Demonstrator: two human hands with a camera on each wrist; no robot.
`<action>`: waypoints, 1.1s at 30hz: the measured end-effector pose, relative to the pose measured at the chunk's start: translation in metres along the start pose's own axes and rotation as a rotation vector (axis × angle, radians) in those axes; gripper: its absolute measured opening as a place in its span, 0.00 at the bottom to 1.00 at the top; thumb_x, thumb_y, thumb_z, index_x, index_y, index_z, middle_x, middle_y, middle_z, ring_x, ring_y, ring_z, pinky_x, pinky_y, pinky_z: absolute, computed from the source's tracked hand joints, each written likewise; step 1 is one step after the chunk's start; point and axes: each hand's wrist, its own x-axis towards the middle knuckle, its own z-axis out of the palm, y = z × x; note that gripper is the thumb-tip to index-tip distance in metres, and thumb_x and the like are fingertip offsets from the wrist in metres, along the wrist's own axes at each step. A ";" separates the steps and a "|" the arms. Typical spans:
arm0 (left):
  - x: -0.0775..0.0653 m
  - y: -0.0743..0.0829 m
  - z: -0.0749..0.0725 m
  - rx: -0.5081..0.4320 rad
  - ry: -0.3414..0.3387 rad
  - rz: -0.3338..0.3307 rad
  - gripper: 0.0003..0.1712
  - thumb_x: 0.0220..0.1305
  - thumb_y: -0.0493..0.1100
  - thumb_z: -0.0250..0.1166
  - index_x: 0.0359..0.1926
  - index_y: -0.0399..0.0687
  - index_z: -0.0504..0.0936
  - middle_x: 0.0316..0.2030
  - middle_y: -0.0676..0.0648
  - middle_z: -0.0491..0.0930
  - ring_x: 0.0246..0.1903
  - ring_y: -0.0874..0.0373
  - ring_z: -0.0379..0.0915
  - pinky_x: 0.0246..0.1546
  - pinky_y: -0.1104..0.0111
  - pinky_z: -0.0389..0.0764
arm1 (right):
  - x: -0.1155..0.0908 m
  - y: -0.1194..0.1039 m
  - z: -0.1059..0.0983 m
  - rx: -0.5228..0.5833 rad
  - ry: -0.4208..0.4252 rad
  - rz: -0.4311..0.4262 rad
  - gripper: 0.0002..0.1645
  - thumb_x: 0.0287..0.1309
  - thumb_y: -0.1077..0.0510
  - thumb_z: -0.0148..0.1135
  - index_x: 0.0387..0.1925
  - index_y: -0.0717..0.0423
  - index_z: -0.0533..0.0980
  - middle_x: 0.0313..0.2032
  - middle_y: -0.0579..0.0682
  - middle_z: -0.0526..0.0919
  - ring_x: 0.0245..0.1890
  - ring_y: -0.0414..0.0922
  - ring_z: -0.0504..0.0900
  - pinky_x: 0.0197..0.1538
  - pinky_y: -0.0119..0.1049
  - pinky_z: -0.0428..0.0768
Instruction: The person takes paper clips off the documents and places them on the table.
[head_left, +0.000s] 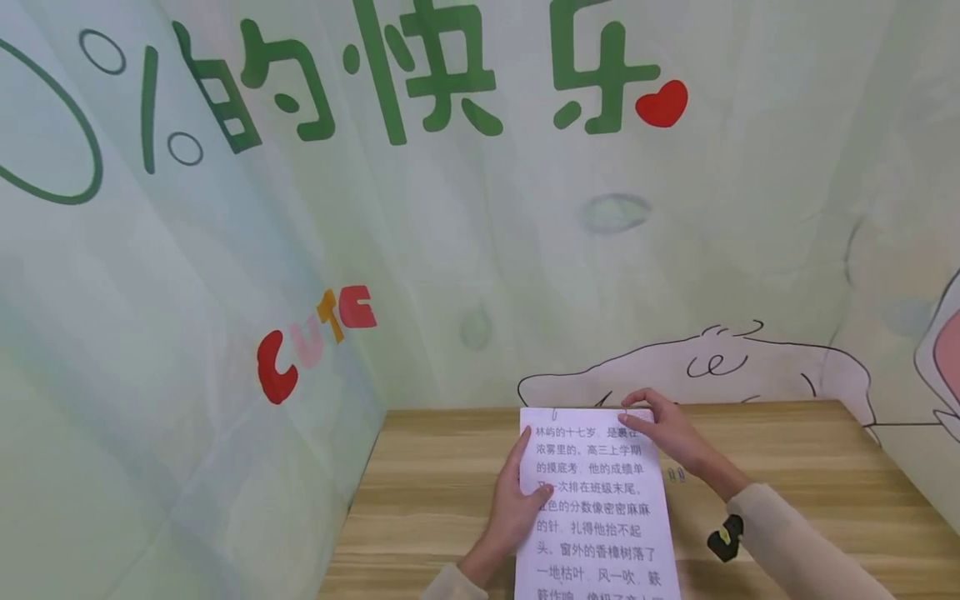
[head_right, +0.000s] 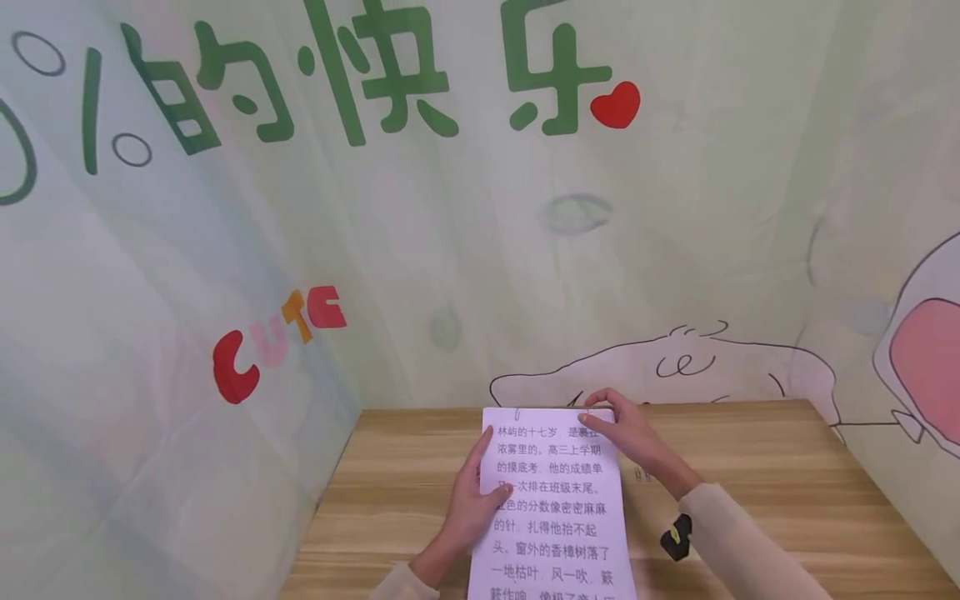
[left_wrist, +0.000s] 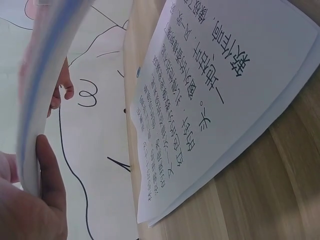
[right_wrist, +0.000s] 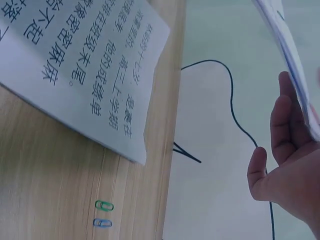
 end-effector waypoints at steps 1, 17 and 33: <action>-0.001 0.000 0.000 0.003 0.001 -0.001 0.57 0.59 0.21 0.64 0.84 0.64 0.58 0.76 0.39 0.67 0.51 0.51 0.83 0.46 0.70 0.90 | 0.000 0.000 0.002 0.015 -0.001 0.003 0.25 0.74 0.51 0.64 0.63 0.58 0.71 0.48 0.60 0.87 0.39 0.51 0.89 0.39 0.38 0.89; 0.001 -0.005 0.005 0.011 -0.005 0.001 0.58 0.60 0.21 0.64 0.84 0.66 0.57 0.79 0.43 0.65 0.54 0.53 0.83 0.50 0.71 0.88 | -0.001 -0.004 0.005 0.066 0.030 -0.040 0.17 0.71 0.61 0.64 0.56 0.60 0.72 0.46 0.61 0.86 0.35 0.52 0.89 0.33 0.38 0.90; -0.001 -0.003 0.008 -0.020 -0.013 -0.015 0.58 0.60 0.20 0.63 0.84 0.68 0.57 0.79 0.43 0.64 0.49 0.54 0.84 0.44 0.69 0.91 | 0.001 0.000 0.003 0.065 0.023 -0.029 0.16 0.71 0.62 0.62 0.56 0.62 0.72 0.48 0.64 0.84 0.35 0.52 0.89 0.32 0.38 0.89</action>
